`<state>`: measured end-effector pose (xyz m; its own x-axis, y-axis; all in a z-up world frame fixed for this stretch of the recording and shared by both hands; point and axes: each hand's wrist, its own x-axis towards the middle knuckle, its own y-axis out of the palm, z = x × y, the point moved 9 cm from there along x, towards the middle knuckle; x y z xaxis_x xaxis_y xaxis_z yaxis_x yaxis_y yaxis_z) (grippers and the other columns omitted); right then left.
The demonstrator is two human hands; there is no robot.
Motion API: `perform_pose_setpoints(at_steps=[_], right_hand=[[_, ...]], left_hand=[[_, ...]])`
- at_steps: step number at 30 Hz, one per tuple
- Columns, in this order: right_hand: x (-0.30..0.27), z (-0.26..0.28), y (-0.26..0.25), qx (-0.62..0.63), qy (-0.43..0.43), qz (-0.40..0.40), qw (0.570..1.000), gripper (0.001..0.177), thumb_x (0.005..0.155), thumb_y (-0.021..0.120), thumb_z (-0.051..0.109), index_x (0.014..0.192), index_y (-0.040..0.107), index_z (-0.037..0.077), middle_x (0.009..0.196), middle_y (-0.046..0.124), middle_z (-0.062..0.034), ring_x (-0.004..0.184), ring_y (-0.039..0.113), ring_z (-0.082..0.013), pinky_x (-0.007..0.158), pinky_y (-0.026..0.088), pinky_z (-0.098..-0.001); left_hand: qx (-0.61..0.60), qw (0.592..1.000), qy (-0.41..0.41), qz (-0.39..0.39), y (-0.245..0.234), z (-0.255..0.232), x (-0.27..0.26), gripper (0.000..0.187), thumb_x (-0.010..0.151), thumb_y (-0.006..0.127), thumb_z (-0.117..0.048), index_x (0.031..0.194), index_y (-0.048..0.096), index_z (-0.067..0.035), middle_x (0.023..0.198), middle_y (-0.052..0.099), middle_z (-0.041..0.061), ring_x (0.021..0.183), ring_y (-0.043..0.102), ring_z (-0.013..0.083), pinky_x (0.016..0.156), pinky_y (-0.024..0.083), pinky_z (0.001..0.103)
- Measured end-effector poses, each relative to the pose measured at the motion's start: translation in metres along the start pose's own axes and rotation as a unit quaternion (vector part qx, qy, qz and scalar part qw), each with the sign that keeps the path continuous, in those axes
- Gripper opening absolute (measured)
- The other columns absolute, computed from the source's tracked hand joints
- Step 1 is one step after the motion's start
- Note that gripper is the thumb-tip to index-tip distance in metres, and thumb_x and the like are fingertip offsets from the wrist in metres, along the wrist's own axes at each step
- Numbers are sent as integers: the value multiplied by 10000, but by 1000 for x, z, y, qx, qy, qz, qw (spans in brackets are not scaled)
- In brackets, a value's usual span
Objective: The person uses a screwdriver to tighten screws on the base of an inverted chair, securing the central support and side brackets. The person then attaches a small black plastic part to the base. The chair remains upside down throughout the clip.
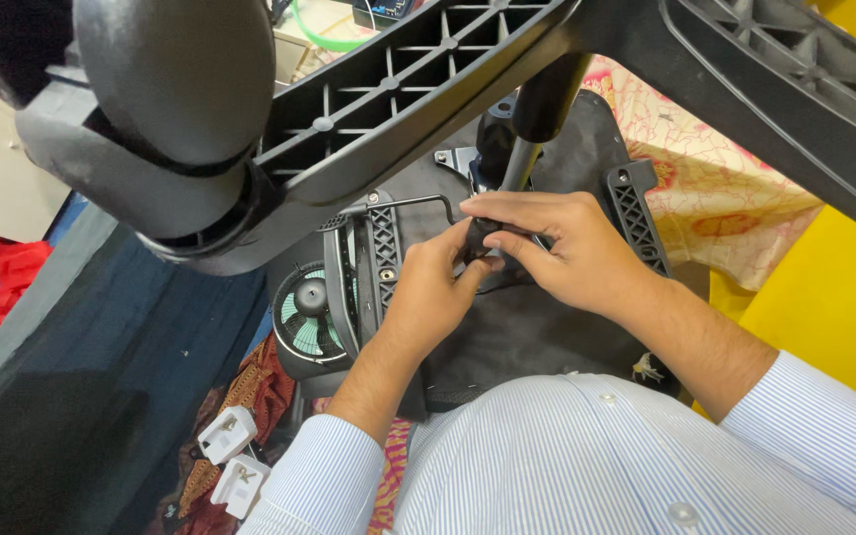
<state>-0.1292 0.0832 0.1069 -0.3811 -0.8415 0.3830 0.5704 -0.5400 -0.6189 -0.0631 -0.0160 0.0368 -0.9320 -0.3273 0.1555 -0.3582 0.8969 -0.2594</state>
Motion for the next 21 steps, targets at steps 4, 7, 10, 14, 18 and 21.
perform_pose_setpoints(at_steps=[4, 7, 10, 14, 18, 21], right_hand=[[4, -14, -2, 12, 19, -4, 1000, 336, 909, 735, 70, 1241, 712, 28, 1203, 763, -125, 1106, 762, -246, 944, 587, -315], [6, -17, 0, 22, 27, -10, 999, 327, 902, 747, 65, 1226, 718, 27, 1185, 769, -123, 1086, 769, -227, 927, 592, -303], [7, -17, -2, 17, 33, -36, 999, 319, 892, 772, 76, 1205, 728, 27, 1164, 774, -127, 1056, 778, -216, 902, 599, -293], [7, -13, -5, -27, 52, -85, 995, 318, 878, 806, 97, 1182, 744, 29, 1123, 772, -144, 989, 784, -214, 834, 602, -291], [7, -15, -12, -36, 109, -90, 989, 345, 842, 833, 153, 1153, 742, 36, 1037, 786, -131, 890, 799, -192, 762, 604, -285], [5, -12, -17, -37, 102, -75, 991, 384, 847, 825, 175, 1188, 726, 29, 1089, 772, -148, 955, 782, -218, 809, 591, -308]], left_hand=[[38, 990, 63, -118, -10, -13, -3, 441, 785, 851, -92, 1180, 684, 7, 1043, 769, 153, 976, 769, 242, 857, 585, 328], [19, 989, 58, -133, -14, -11, -5, 398, 818, 830, -91, 1190, 706, -20, 1050, 793, 128, 1018, 794, 223, 869, 620, 311], [18, 995, 37, -93, -12, -8, 0, 350, 867, 787, -86, 1206, 717, -37, 1018, 812, 111, 1018, 807, 213, 840, 629, 300], [29, 998, 50, -36, -14, -12, 11, 362, 902, 750, -80, 1255, 683, -34, 1010, 797, 120, 1014, 789, 236, 805, 615, 305], [58, 998, 22, 31, -7, -13, 19, 339, 922, 726, -69, 1256, 678, -36, 960, 786, 142, 926, 800, 256, 809, 591, 320], [29, 998, 45, 35, -2, -16, 18, 338, 941, 711, -62, 1271, 657, -9, 1001, 783, 162, 973, 795, 268, 846, 592, 332]])
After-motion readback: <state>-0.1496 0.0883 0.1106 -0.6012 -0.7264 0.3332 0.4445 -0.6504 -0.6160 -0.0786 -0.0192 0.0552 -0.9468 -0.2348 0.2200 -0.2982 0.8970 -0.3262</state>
